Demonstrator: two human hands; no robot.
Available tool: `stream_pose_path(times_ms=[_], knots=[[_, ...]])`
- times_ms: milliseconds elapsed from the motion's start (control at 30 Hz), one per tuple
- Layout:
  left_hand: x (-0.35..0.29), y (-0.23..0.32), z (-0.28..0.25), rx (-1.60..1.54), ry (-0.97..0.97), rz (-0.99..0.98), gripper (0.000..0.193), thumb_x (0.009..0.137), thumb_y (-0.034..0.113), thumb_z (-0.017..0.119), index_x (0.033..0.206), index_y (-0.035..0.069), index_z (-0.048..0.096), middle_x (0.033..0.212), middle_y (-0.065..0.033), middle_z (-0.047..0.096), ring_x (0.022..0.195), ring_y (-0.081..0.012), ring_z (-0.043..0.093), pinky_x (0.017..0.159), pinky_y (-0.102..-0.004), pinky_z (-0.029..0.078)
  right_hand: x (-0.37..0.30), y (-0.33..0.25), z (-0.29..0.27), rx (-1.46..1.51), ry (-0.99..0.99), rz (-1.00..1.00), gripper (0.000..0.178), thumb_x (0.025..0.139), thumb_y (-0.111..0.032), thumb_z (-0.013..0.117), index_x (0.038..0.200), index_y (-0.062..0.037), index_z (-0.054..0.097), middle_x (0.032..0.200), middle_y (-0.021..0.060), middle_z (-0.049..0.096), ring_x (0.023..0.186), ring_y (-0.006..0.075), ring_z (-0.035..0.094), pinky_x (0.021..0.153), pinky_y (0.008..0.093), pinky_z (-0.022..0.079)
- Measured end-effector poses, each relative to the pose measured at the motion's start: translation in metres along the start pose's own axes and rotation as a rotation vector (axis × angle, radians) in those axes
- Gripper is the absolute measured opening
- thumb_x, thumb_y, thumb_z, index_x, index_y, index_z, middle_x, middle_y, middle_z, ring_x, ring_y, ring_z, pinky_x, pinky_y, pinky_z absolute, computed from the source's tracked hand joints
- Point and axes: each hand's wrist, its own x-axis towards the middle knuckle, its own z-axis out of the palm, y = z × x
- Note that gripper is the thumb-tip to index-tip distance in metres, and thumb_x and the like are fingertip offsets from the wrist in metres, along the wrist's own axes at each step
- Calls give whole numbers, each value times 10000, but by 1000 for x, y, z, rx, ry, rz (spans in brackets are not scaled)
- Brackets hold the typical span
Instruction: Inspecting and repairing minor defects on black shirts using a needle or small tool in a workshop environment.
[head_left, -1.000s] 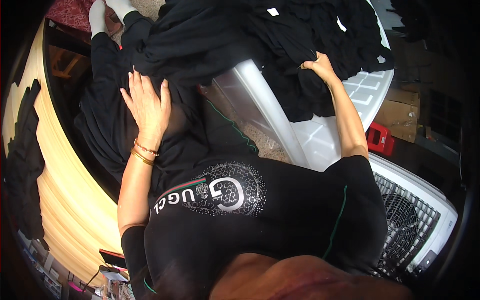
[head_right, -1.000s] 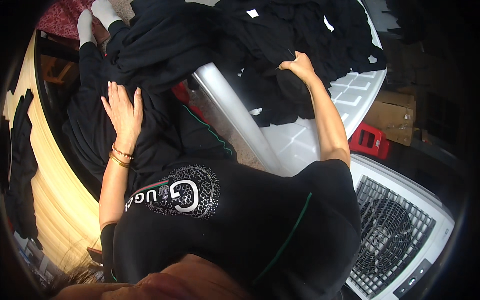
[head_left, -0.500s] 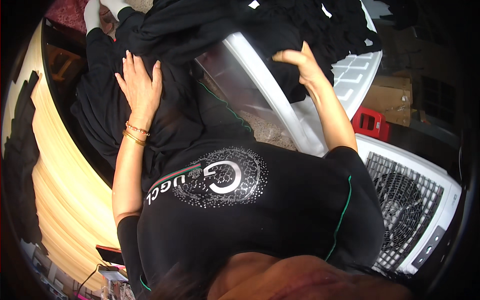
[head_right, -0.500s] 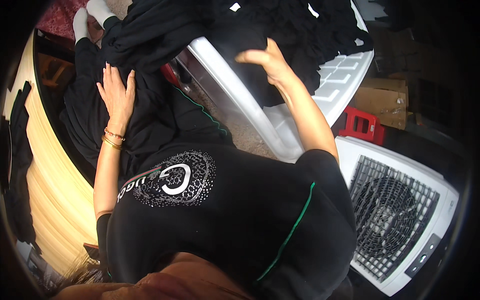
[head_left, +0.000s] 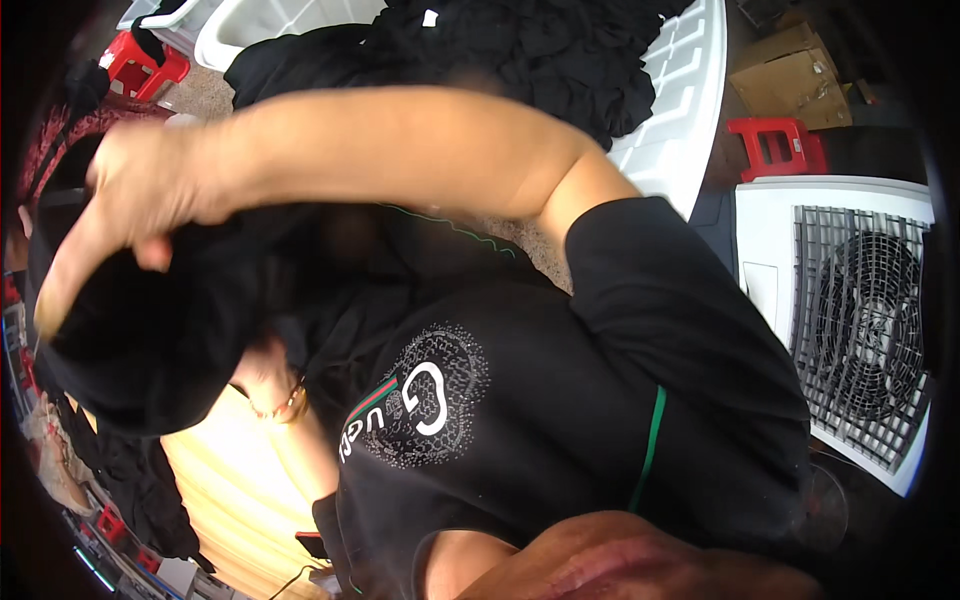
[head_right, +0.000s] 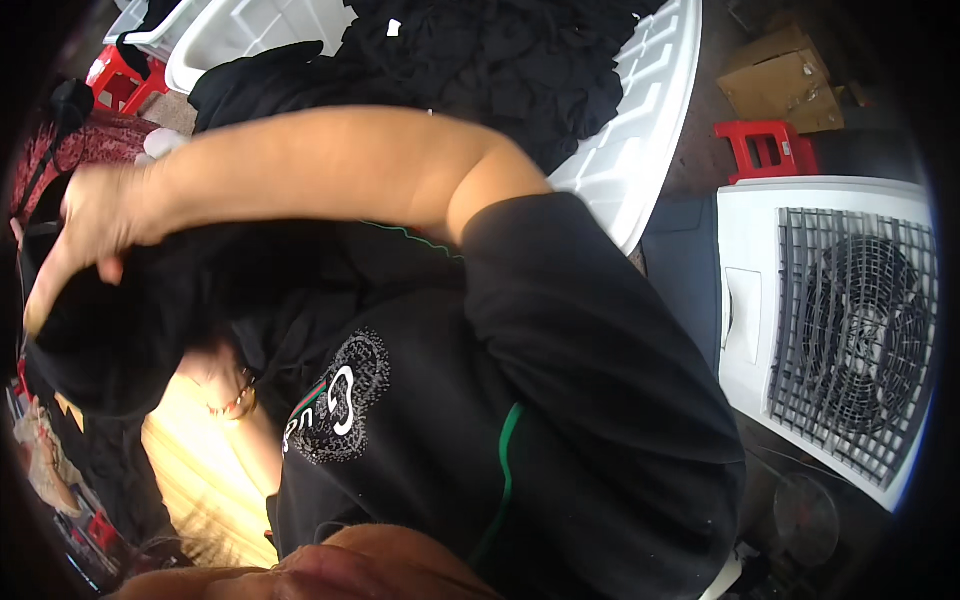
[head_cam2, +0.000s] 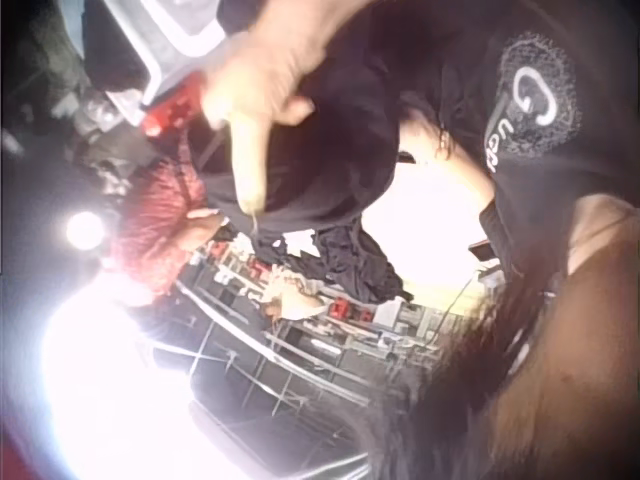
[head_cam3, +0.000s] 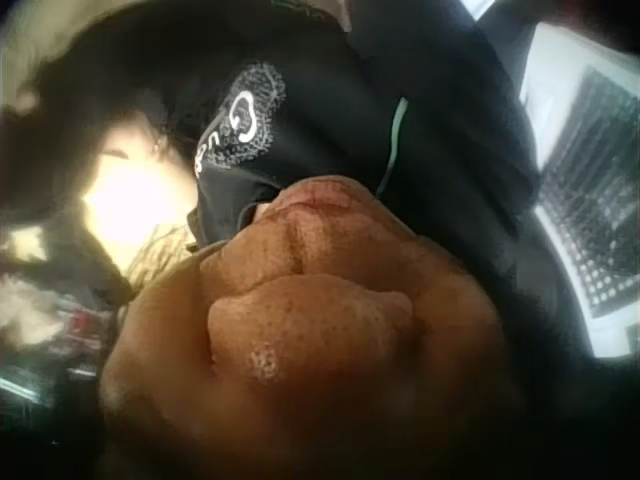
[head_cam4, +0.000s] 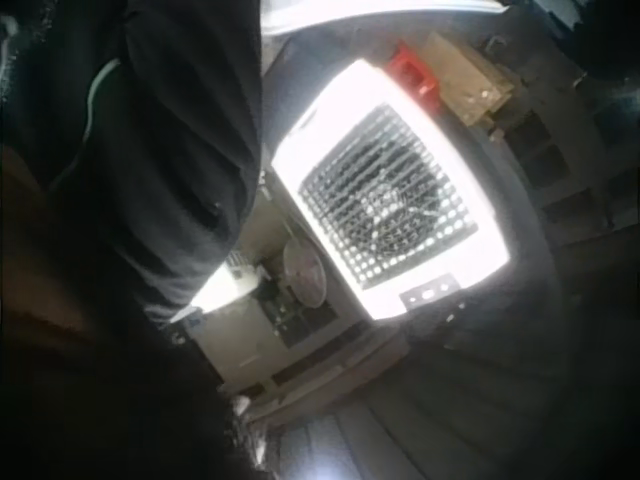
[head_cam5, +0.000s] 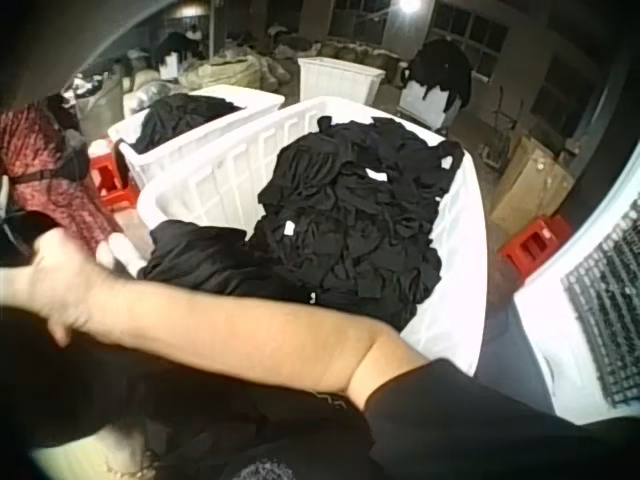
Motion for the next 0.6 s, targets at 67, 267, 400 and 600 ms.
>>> stream_pose_path(times_ms=[67,267,400,600], knots=[[0,21,-35,-110,243,37,527,977,341,514,1336,-45,532,1378,-152,559,1241,-301,541,1087,-414,423,1,7,-44,-303,-16,-74,578,692,-510,839,850,34,726,649,73,653,589,81,574,545,235,415],[-71,23,-93,978,-58,-20,537,934,274,567,1396,11,489,1373,-164,545,1249,-284,525,1113,-407,382,-73,26,-253,-1669,517,230,631,655,-615,761,986,-78,749,986,167,731,917,321,710,810,423,562],[-61,-7,-113,1136,-636,-153,561,888,153,612,1418,36,473,1367,-163,513,1282,-266,480,1111,-375,353,-143,96,-345,-1310,487,865,756,631,-675,775,794,61,710,732,180,709,564,253,686,636,356,556],[-38,-23,-73,1165,-671,-355,350,1007,141,468,1311,43,611,811,-52,635,712,-105,550,727,-225,455,-149,218,-372,-1293,547,873,829,533,-811,740,799,-26,725,622,83,680,649,205,707,763,334,550]])
